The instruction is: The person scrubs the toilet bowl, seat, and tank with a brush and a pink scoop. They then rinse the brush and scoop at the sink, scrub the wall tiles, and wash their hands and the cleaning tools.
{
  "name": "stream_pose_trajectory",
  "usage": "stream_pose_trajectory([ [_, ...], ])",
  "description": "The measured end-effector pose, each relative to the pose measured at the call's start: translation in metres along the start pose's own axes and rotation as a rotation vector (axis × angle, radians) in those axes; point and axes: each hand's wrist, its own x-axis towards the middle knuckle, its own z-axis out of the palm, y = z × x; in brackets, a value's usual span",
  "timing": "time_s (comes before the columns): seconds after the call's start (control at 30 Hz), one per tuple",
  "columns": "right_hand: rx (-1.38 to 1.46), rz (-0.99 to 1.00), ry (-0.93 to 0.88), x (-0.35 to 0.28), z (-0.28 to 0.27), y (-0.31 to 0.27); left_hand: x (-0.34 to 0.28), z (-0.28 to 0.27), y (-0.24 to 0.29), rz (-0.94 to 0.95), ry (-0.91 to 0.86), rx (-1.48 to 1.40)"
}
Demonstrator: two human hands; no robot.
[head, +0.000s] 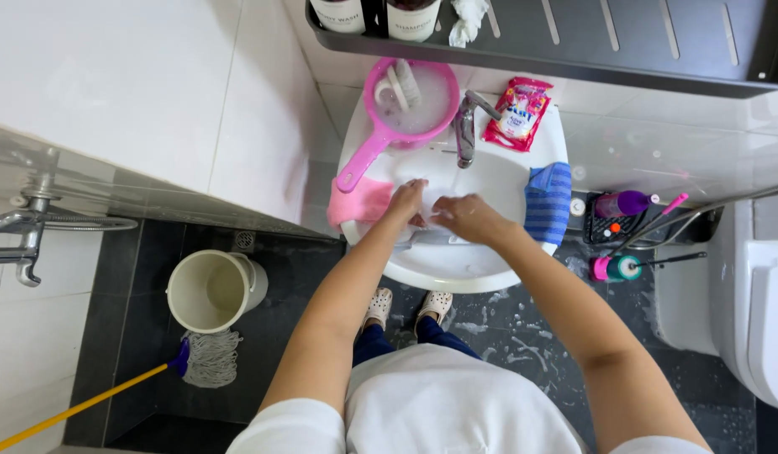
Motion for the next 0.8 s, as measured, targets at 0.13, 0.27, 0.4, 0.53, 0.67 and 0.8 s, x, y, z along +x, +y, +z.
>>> stream_pose_trajectory([
  [0.13, -0.029, -0.210, 0.249, 0.013, 0.027, 0.091, -0.048, 0.010, 0.040, -0.025, -0.079, 0.133],
  [0.27, 0.918, 0.262, 0.249, 0.050, 0.077, 0.171, 0.039, -0.032, -0.021, 0.353, -0.025, 0.501],
  [0.4, 1.506, 0.279, 0.499, 0.085, 0.118, 0.189, 0.069, 0.009, -0.020, 0.492, -0.072, 0.193],
  [0.53, 0.526, 0.508, 0.680, 0.079, 0.093, 0.092, 0.049, 0.018, -0.020, 0.362, -0.045, -0.083],
  [0.67, -0.257, -0.032, 0.842, 0.064, 0.079, 0.047, 0.044, 0.018, -0.028, 0.222, -0.014, -0.453],
  [0.8, 0.564, 0.329, 0.797, 0.077, 0.085, 0.068, 0.009, 0.029, -0.017, 0.181, -0.087, -0.765],
])
